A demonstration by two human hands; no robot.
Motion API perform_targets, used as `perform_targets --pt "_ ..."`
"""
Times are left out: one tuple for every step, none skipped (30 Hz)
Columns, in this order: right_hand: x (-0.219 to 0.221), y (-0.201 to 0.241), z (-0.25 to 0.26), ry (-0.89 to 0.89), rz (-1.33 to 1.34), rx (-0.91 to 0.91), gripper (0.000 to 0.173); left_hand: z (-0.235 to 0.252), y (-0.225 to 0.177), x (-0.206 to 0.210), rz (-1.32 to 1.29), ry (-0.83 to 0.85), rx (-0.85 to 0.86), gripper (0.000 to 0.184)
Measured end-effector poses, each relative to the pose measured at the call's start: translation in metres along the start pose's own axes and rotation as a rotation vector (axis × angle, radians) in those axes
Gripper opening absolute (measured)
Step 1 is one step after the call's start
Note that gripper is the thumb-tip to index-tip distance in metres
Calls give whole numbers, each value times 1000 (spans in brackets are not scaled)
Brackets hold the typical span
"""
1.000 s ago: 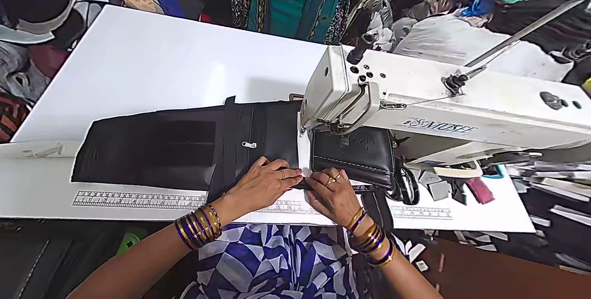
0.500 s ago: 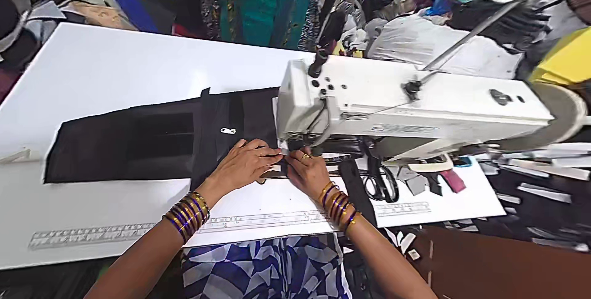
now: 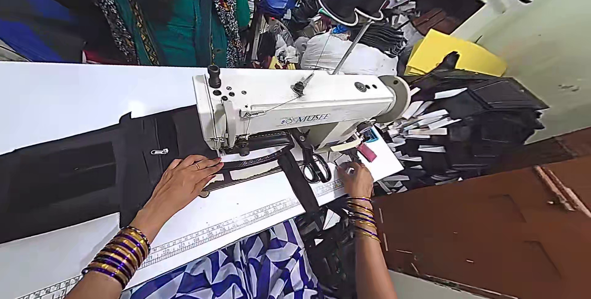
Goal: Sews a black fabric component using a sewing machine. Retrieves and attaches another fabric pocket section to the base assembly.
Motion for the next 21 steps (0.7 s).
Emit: perform_targets --pt "2 3 -1 -21 -28 -20 34 -1 -1 1 7 -4 -13 39" --pt "1 5 -3 -49 -40 -33 30 -2 -3 1 9 -2 -22 38" --pt "-2 6 -8 -77 -24 -41 29 -2 -4 0 2 2 -29 36" --pt "-9 10 -15 -109 15 -64 28 0 -6 -1 -9 6 -34 33" --pt "-16 19 -22 -146 64 -116 29 1 -6 -2 -14 6 -42 32" --pt "-19 33 -33 -184 122 -210 28 1 -7 -3 -9 10 -52 31" --pt "-16 52 -46 -171 216 -324 29 1 -8 -3 3 14 -63 30" --pt "-4 76 -59 -67 332 -434 30 1 -9 -3 16 19 -73 30" --pt "16 108 -73 109 449 -544 29 0 -9 -3 35 18 -71 30" --pt "40 142 -87 315 543 -633 29 0 -9 -3 57 9 -60 30" --pt "64 174 -99 509 558 -691 29 0 -9 -3 75 -4 -45 29" --pt "85 201 -107 651 486 -717 29 0 -9 -3 81 -14 -31 29" --pt "98 220 -110 694 359 -719 30 0 -9 -3 73 -14 -27 29" --pt "99 233 -109 644 236 -718 33 0 -9 -3 62 -12 -29 29" --pt "92 240 -108 514 153 -725 33 0 -8 -4 56 -13 -33 30" --pt "81 241 -111 343 106 -750 31 0 -7 -4 49 -14 -36 30" --pt "72 238 -117 207 109 -786 27 0 -6 -4 32 -14 -35 30" --pt "67 235 -126 126 127 -831 24 0 -4 -4 12 -10 -35 31" --pt "68 232 -138 92 140 -871 22 1 -3 -5 -6 -2 -38 31" --pt "73 229 -150 73 134 -891 23 2 -2 -6 -23 3 -38 31" --pt "81 228 -159 54 116 -886 23 2 -1 -6 -38 3 -34 31"
Point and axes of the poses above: each hand's wrist, its own z-axis towards the middle knuckle, its own x-axis out of the palm, y = z × x, the point moved 8 cm from there along z, towards the middle knuckle, and after that the axes turned 11 degrees about y, right-handed, at the moved point
